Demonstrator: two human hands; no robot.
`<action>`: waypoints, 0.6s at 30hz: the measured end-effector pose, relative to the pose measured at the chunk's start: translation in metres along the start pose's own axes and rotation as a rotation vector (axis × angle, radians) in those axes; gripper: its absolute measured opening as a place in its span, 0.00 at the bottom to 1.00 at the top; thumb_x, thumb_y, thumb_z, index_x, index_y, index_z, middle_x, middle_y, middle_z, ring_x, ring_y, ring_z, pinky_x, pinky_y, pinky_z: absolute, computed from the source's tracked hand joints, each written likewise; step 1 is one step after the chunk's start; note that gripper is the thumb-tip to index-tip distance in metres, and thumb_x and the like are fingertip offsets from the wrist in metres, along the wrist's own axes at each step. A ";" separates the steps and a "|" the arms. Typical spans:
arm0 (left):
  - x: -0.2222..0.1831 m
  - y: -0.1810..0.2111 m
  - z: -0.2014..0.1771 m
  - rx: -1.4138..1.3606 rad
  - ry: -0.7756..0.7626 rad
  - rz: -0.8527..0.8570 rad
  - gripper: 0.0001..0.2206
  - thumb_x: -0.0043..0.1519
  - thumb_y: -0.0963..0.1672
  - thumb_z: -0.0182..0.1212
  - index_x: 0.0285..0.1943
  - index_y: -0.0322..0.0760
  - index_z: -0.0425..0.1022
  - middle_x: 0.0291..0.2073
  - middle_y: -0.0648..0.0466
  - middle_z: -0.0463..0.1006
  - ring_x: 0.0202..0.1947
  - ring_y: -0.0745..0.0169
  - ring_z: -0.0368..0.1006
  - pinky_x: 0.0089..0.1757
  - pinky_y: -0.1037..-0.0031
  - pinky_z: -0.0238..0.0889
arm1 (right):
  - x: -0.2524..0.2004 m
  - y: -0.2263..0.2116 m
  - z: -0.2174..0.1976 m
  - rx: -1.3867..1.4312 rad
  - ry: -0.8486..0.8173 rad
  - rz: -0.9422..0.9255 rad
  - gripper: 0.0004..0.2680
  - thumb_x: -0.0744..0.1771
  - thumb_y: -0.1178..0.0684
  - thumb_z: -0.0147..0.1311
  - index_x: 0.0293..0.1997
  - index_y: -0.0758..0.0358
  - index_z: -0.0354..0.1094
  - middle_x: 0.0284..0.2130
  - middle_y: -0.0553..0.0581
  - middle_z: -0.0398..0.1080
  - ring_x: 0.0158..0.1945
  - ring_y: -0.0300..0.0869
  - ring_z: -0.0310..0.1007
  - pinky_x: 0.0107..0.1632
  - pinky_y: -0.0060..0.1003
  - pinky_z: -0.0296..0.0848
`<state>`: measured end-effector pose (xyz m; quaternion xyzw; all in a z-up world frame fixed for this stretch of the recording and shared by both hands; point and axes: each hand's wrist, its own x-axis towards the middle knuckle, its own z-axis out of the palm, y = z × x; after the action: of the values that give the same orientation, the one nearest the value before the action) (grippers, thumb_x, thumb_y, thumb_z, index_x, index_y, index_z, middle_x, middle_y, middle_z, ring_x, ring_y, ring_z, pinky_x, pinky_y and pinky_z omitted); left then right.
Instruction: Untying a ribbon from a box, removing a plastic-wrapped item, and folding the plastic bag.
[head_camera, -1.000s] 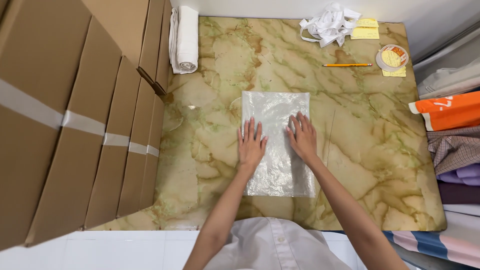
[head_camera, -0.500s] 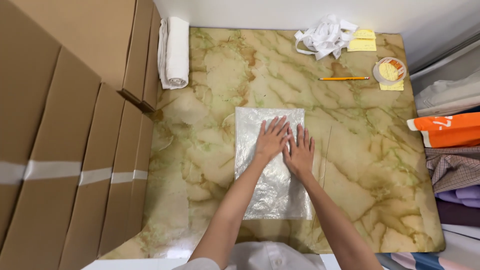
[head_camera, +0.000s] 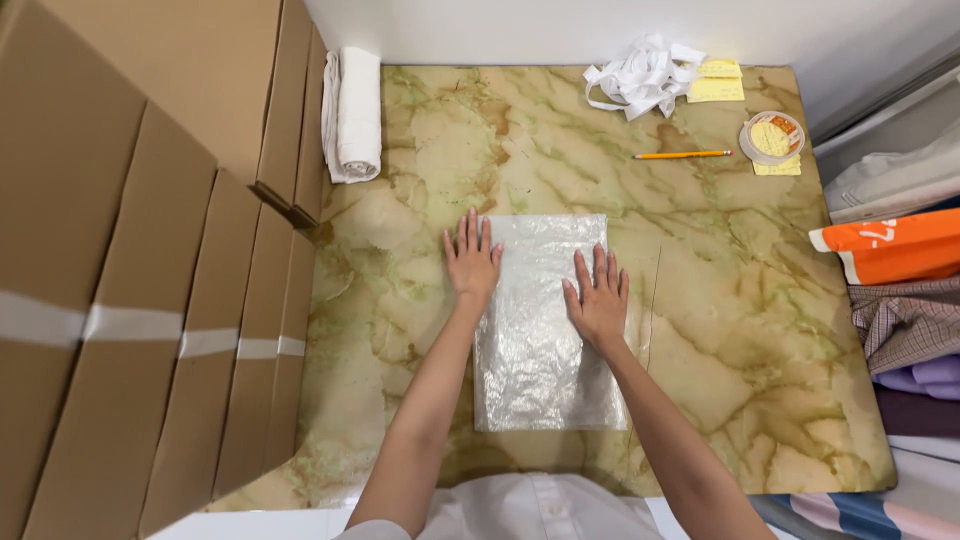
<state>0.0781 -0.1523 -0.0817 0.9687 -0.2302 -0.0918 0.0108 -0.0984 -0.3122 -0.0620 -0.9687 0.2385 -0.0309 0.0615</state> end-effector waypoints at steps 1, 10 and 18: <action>-0.017 0.006 0.000 0.001 -0.002 -0.002 0.27 0.73 0.57 0.22 0.81 0.56 0.40 0.81 0.58 0.28 0.79 0.58 0.25 0.70 0.46 0.16 | -0.001 0.000 -0.001 0.001 -0.003 -0.001 0.24 0.71 0.30 0.28 0.77 0.35 0.42 0.77 0.53 0.39 0.79 0.52 0.35 0.74 0.58 0.37; -0.145 0.013 0.006 -0.205 0.042 0.120 0.29 0.72 0.55 0.26 0.80 0.41 0.42 0.80 0.51 0.37 0.79 0.56 0.31 0.70 0.49 0.18 | -0.012 -0.014 0.021 -0.055 -0.022 0.014 0.23 0.71 0.32 0.28 0.78 0.37 0.44 0.78 0.55 0.40 0.80 0.52 0.31 0.74 0.62 0.28; -0.142 0.013 0.019 -0.194 0.148 0.125 0.28 0.72 0.52 0.28 0.80 0.41 0.42 0.80 0.53 0.37 0.79 0.58 0.32 0.70 0.48 0.20 | -0.134 -0.069 -0.010 0.184 -0.198 -0.124 0.21 0.72 0.38 0.27 0.77 0.40 0.43 0.76 0.49 0.39 0.78 0.42 0.35 0.74 0.47 0.34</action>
<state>-0.0557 -0.1000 -0.0748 0.9511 -0.2785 -0.0410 0.1271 -0.1868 -0.1904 -0.0469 -0.9702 0.1669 0.0392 0.1710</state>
